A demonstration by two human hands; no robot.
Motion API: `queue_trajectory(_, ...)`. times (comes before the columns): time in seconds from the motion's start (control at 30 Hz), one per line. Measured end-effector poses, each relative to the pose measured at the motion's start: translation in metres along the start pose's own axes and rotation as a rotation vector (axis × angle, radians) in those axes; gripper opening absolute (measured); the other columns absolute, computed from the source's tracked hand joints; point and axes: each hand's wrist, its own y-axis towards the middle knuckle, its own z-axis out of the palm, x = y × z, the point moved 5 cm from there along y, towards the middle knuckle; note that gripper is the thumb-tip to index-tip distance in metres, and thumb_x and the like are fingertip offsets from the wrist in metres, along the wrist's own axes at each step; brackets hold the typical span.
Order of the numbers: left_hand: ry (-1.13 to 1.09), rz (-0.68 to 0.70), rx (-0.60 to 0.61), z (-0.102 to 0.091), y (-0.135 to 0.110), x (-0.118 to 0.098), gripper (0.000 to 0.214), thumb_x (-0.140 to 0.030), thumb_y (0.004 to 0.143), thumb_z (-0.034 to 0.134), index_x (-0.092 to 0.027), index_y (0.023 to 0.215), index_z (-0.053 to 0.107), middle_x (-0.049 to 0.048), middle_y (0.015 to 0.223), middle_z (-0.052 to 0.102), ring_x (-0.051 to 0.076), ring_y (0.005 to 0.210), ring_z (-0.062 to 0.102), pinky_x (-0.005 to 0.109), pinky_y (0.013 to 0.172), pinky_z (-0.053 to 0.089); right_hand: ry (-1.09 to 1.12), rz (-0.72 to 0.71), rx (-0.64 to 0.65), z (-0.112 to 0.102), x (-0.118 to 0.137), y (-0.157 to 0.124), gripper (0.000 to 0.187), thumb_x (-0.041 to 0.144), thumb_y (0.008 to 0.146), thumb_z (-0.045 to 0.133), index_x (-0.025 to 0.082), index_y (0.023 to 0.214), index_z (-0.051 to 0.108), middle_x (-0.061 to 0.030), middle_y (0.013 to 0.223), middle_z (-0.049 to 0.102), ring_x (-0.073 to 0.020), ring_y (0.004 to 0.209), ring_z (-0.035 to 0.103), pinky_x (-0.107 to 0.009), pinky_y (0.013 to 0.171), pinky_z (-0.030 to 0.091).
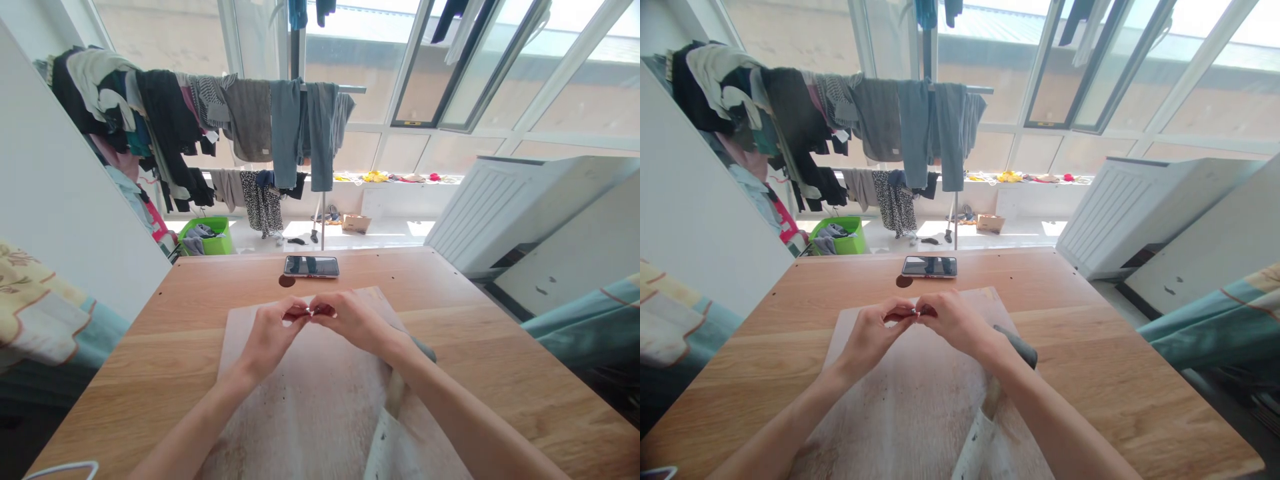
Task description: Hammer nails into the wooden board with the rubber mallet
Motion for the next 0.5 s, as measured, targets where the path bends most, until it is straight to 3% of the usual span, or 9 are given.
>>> queue_trajectory(0.13,0.037,0.077,0.038,-0.011,-0.021,-0.018,0.018,-0.03,0.095,0.06,-0.02,0.102,0.074,0.0023,0.099,0.079,0.019,0.09,0.076,0.029,0.086,0.061,0.137,-0.017,0.013,-0.005,0.008,-0.012,0.014,0.027,0.094,0.066,0.022,0.094,0.079,0.0007,0.082,0.08,-0.0148,0.075,0.072,-0.021,0.069,0.051)
queue_trajectory(0.33,0.353,0.216,0.133,-0.044,-0.084,-0.013,0.041,-0.033,0.095,0.062,-0.03,0.136,0.058,0.0027,0.134,0.069,0.021,0.122,0.066,0.034,0.104,0.055,0.193,-0.017,0.055,-0.009,0.003,-0.057,0.03,0.046,0.095,0.064,0.03,0.118,0.075,-0.0012,0.118,0.078,-0.0205,0.107,0.071,-0.029,0.089,0.055)
queue_trajectory(0.43,0.502,0.315,0.089,-0.062,-0.119,0.0,0.039,-0.028,0.094,0.062,-0.029,0.133,0.059,0.0025,0.13,0.07,0.02,0.12,0.067,0.03,0.103,0.056,0.119,0.012,-0.081,-0.018,-0.01,-0.097,0.026,0.041,0.1,0.056,0.031,0.117,0.073,-0.0015,0.119,0.076,-0.019,0.105,0.072,-0.024,0.077,0.058)
queue_trajectory(0.5,0.584,0.387,0.041,-0.07,-0.144,0.008,0.034,-0.026,0.093,0.063,-0.027,0.126,0.062,0.0032,0.126,0.071,0.02,0.119,0.067,0.027,0.102,0.055,0.032,0.005,-0.307,-0.026,-0.023,-0.131,0.021,0.038,0.1,0.057,0.03,0.111,0.074,-0.0012,0.113,0.077,-0.019,0.105,0.072,-0.024,0.083,0.058)
